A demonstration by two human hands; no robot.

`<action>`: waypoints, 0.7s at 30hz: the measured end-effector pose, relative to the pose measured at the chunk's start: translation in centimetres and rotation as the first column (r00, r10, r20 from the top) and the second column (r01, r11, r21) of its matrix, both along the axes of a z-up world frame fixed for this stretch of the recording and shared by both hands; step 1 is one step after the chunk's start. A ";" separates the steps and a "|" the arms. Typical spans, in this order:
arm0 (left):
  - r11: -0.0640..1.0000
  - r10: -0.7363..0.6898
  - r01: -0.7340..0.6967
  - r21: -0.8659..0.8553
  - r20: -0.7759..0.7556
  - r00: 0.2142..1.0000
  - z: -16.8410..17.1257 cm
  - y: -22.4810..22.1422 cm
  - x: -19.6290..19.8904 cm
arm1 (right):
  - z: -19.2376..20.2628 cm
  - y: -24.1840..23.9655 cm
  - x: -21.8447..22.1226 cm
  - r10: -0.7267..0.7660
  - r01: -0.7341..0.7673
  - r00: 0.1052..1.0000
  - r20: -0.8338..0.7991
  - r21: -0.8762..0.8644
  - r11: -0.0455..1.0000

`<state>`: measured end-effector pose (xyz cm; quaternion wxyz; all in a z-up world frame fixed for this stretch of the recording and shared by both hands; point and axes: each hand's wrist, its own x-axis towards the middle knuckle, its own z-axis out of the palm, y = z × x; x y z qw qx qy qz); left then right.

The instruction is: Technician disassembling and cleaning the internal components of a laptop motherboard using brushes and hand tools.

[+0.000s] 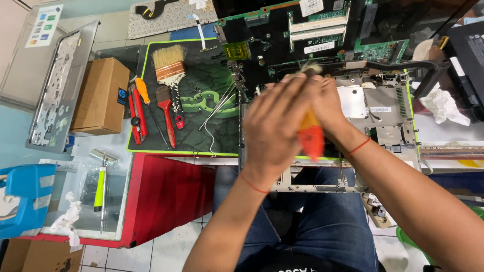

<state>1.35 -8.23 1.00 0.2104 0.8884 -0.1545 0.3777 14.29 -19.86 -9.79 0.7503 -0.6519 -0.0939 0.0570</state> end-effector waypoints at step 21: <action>0.906 -0.225 0.227 -0.358 0.047 0.973 1.4 3.8 0.3 | 2.4 0.2 -1.1 0.182 -0.176 0.983 -0.017 0.187 0.967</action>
